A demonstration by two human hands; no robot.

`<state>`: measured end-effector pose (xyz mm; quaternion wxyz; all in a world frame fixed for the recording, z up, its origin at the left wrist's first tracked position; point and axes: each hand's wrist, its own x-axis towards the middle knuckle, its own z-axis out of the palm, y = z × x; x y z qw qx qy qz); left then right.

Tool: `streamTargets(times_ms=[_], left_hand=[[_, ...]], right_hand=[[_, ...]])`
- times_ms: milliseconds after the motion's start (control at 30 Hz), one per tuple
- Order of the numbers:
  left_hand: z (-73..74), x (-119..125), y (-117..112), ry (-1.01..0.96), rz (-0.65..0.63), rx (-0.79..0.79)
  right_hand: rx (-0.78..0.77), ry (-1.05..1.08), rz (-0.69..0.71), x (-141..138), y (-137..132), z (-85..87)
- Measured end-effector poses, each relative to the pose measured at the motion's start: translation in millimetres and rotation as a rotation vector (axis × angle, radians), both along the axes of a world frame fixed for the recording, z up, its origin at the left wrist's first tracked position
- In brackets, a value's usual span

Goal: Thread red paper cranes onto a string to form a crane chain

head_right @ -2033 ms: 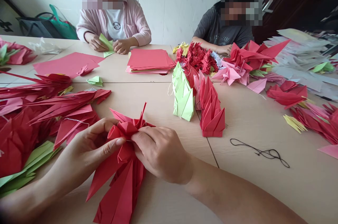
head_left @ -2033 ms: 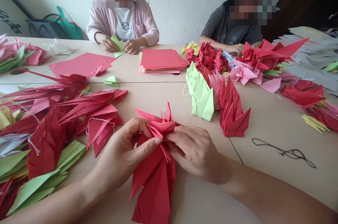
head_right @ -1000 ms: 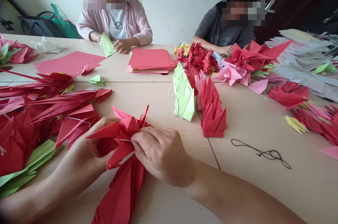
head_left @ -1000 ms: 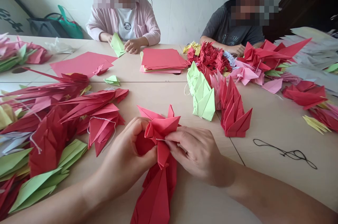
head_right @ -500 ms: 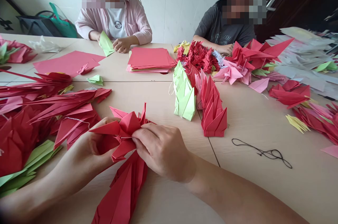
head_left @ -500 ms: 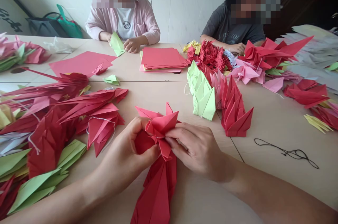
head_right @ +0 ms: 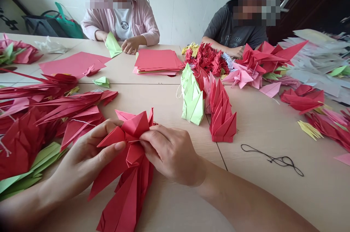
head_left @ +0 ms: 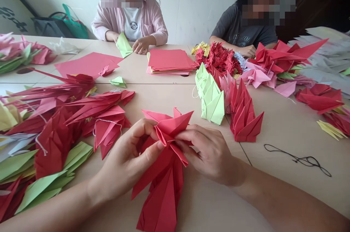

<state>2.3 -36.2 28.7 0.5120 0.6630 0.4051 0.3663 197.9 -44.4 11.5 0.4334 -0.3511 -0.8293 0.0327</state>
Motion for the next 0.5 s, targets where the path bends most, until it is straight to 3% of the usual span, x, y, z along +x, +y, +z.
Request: streamTargets(times_ms=[233,500], left_hand=[[1.1,0.4,0.4,0.097,0.024,0.132],[2.4,0.7,1.8,-0.107,0.092,-0.203]], right_hand=[[0.015,-0.026,0.000,1.4,-0.2,0.5],[-0.139,0.130,-0.003,1.8,-0.6,4.5]])
